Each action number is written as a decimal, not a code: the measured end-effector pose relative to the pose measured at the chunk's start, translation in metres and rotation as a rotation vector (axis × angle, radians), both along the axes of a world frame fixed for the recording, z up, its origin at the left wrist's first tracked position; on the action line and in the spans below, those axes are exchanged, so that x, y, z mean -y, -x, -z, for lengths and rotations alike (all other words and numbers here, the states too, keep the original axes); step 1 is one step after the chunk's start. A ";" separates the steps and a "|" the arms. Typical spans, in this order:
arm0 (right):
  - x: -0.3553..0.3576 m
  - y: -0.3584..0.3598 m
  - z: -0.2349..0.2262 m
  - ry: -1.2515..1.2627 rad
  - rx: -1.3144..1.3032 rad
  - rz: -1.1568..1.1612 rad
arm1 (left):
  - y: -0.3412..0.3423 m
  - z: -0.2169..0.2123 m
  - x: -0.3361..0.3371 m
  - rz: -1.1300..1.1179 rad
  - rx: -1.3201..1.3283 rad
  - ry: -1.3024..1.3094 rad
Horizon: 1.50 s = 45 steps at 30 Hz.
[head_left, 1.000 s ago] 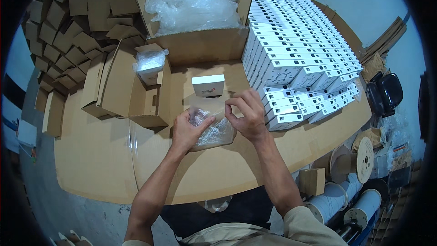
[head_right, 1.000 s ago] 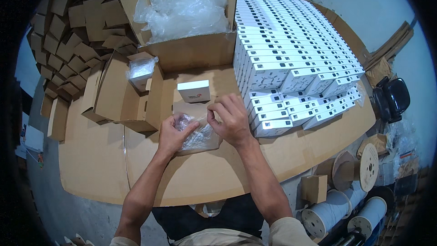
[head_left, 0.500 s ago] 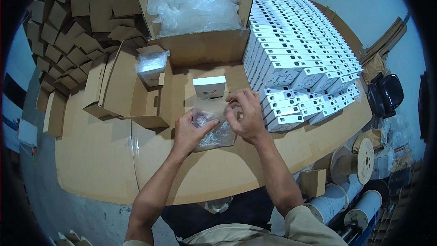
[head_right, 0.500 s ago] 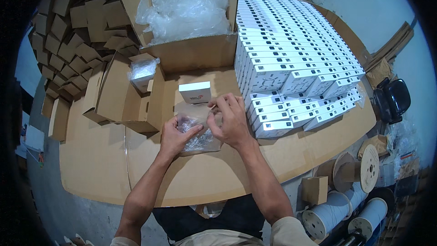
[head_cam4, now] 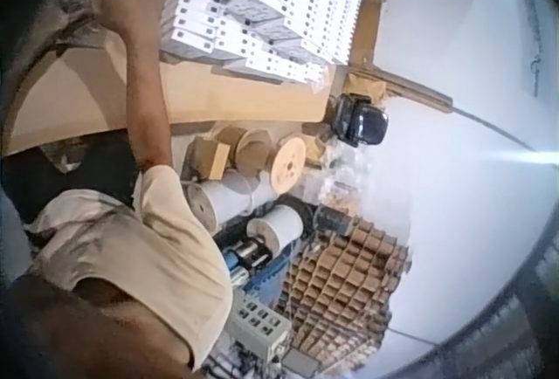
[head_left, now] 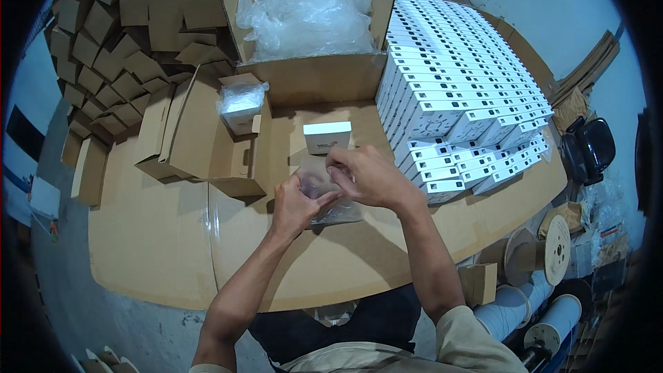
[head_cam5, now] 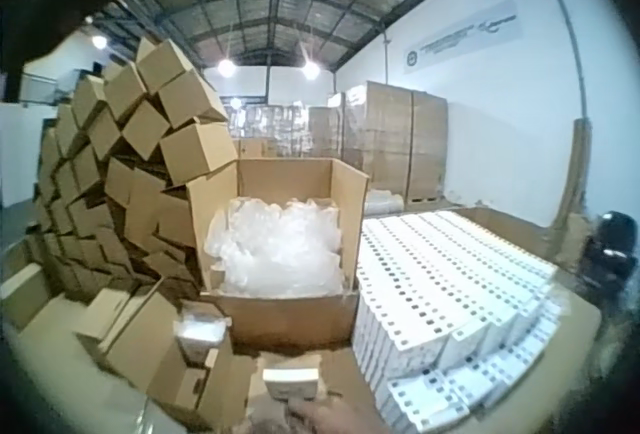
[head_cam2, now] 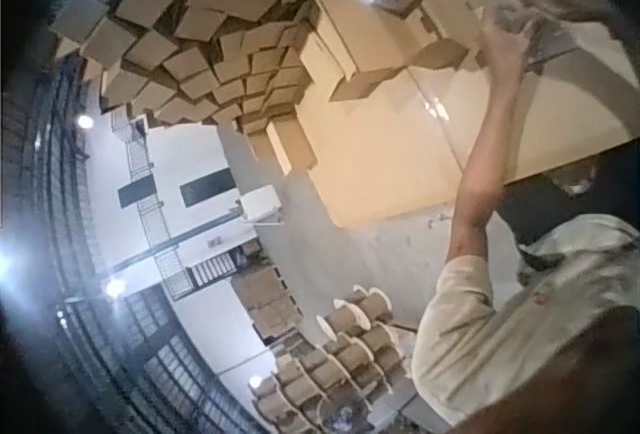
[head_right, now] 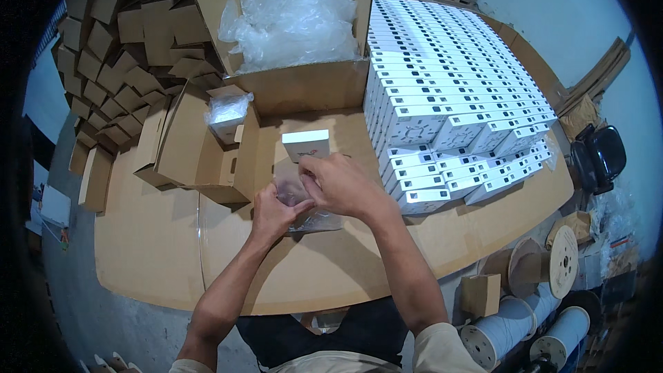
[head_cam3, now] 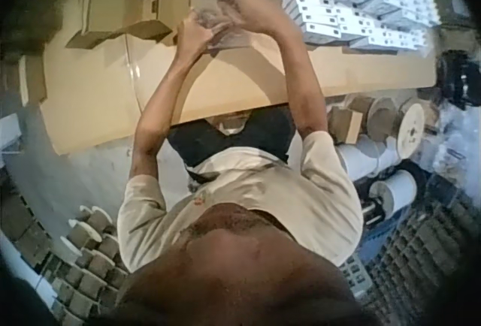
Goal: Packing small white product boxes into bubble wrap bags and placing them into larger cardboard boxes.
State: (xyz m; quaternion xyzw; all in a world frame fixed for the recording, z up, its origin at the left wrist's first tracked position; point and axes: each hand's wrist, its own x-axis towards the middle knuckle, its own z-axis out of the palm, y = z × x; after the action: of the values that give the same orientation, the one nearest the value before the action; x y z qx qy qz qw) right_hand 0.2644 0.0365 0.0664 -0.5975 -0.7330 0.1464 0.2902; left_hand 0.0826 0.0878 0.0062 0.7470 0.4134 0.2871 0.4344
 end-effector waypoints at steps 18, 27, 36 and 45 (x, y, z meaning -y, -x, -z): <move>-0.007 -0.006 0.024 -0.082 -0.638 -0.103 | -0.002 0.007 -0.003 0.175 0.057 0.030; 0.002 -0.015 0.014 -0.265 0.019 0.039 | 0.000 0.015 -0.005 0.134 0.065 0.097; -0.013 -0.014 0.041 -0.355 -0.640 0.207 | 0.002 0.017 -0.007 0.124 0.101 0.106; -0.029 -0.032 0.065 -0.244 -1.087 0.212 | 0.003 0.010 -0.009 0.083 0.101 0.111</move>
State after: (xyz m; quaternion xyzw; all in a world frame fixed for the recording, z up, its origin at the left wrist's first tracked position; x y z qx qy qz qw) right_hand 0.2964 0.0653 0.0012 -0.4687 -0.4258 0.3172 0.7060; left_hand 0.0796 0.0967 -0.0038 0.7228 0.3749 0.2827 0.5071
